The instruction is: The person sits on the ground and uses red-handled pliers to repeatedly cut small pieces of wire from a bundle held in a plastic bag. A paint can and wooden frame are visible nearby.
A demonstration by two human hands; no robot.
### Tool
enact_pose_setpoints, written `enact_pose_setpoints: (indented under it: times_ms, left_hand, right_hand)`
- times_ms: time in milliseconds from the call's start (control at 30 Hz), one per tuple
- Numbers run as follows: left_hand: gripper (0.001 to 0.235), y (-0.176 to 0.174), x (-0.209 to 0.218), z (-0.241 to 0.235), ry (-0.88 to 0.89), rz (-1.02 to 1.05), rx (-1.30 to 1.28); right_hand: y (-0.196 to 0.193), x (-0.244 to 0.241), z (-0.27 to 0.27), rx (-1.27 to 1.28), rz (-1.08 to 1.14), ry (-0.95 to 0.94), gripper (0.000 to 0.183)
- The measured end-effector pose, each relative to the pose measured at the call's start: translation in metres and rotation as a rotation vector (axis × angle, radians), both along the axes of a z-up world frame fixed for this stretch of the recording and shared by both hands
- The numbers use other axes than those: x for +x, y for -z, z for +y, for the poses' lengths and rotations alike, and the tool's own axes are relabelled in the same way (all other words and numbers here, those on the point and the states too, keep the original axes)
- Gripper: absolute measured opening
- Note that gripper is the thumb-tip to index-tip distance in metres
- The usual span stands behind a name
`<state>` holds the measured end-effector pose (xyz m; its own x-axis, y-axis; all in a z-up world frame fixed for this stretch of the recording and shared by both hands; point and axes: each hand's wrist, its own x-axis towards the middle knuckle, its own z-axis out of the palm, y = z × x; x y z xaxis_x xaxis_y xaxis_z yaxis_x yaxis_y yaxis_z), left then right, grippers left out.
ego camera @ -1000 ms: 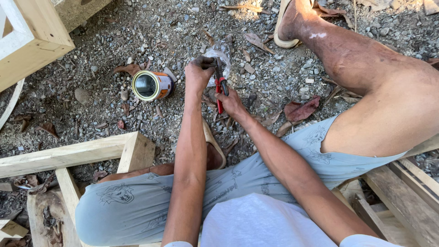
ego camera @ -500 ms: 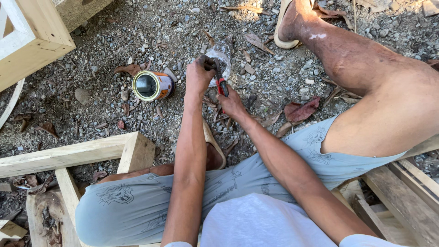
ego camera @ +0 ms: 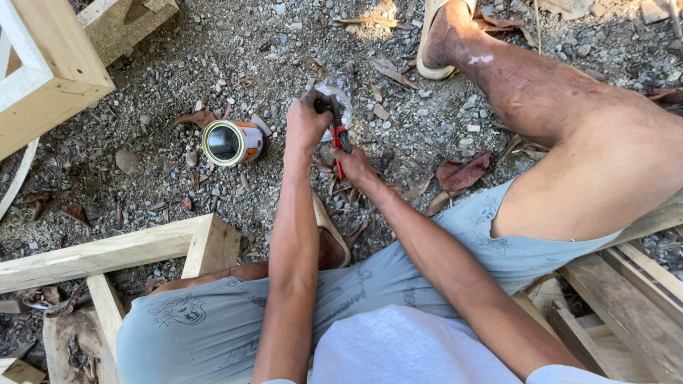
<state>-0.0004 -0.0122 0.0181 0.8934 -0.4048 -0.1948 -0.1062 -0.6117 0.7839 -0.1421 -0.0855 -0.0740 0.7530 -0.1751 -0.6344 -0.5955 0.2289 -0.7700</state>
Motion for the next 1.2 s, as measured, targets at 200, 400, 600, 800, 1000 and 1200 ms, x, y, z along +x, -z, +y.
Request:
enact_pose_setpoints:
  times_ms: [200,400,600,800,1000,1200]
  left_hand:
    - [0.02,0.004,0.001,-0.003,0.004,-0.002,-0.114]
    - [0.019,0.004,0.004,-0.007,0.002,0.022,-0.174]
    - [0.026,0.015,0.011,0.006,0.02,-0.101,-0.226]
    - [0.015,0.035,0.038,0.099,-0.51,-0.39,0.154]
    - [0.026,0.082,0.027,0.173,-0.817,-0.161,0.595]
    - [0.044,0.098,0.024,0.146,-0.772,-0.608,0.684]
  right_hand:
    - [-0.013,0.003,0.002,0.014,-0.037,0.107,0.026]
    - [-0.014,0.004,0.002,-0.053,-0.054,0.166,0.027]
    - [0.017,-0.003,0.0,0.147,-0.078,0.29,0.03]
    - [0.038,0.008,-0.037,0.311,0.013,0.805,0.03]
    - [0.019,0.008,-0.037,0.382,0.034,0.802,0.034]
    - [0.003,0.01,-0.028,0.282,0.019,0.712,0.031]
